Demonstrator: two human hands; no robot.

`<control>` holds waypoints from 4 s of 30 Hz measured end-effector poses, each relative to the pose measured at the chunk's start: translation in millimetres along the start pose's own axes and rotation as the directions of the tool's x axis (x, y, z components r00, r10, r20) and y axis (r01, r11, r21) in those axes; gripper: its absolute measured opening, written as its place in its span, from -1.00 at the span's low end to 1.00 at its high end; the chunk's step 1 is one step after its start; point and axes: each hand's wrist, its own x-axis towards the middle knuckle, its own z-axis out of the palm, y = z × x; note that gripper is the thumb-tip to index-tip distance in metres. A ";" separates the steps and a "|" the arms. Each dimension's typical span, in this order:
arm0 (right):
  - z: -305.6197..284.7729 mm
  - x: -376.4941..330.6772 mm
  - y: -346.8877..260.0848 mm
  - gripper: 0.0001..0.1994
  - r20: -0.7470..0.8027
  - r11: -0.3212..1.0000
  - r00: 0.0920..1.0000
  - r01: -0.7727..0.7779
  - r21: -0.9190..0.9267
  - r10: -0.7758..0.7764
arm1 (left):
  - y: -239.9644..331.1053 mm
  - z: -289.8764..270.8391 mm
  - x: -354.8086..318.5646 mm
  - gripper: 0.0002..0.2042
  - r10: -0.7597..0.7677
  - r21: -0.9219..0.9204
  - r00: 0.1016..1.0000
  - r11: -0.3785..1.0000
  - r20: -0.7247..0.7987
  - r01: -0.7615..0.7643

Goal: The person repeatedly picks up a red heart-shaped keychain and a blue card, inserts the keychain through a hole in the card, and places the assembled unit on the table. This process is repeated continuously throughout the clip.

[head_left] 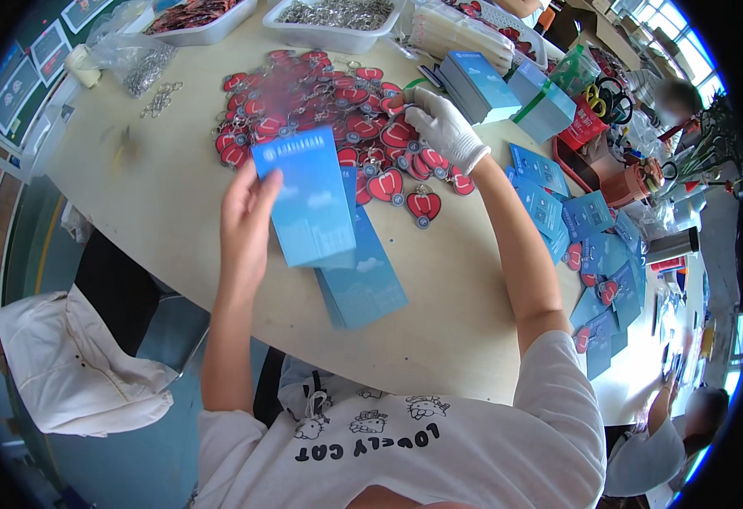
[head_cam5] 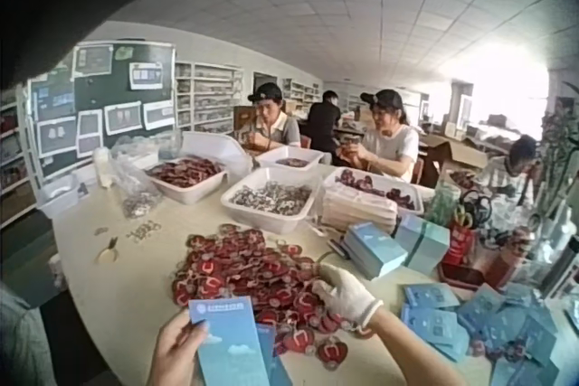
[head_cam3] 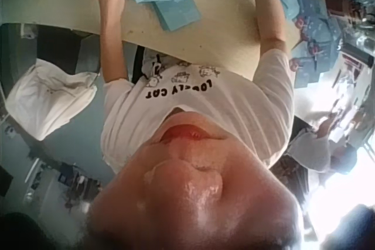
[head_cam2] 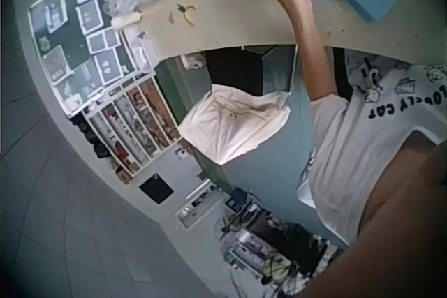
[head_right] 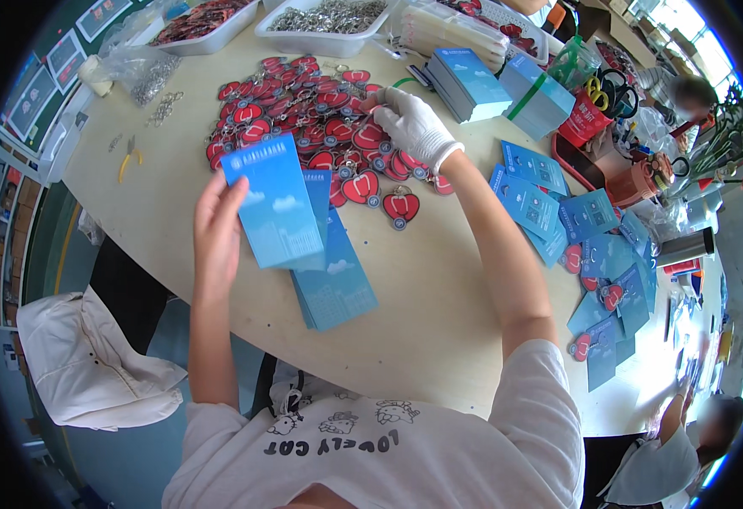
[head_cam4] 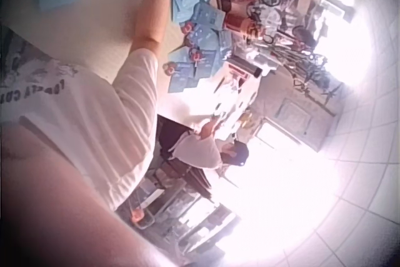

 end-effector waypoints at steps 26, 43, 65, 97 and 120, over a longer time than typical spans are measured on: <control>16.7 -8.0 -0.3 -0.84 0.093 0.825 0.986 0.165 -0.541 -0.136 | -37.8 20.5 86.7 -0.80 0.188 -0.174 0.975 0.963 -0.119 -0.207; 5.1 -23.5 -59.1 -0.74 -0.040 0.911 0.992 0.125 0.393 -0.119 | -30.4 43.7 70.9 -0.82 0.196 -0.088 0.980 0.976 -0.033 -0.198; 38.9 -34.5 -67.5 -0.58 -0.346 0.955 0.935 0.173 0.240 -0.082 | -15.9 66.4 49.9 -0.61 0.170 -0.402 0.981 0.908 0.092 -0.120; 26.7 5.0 -0.6 -0.79 0.278 0.728 0.896 0.443 -0.523 -0.346 | 0.7 -36.1 60.2 -0.81 0.019 0.159 0.998 0.987 0.055 -0.028; 21.0 -11.2 -62.3 -0.84 -0.210 0.965 0.964 0.201 0.169 -0.164 | -32.3 54.6 67.3 -0.80 0.246 -0.210 0.968 0.950 0.044 -0.231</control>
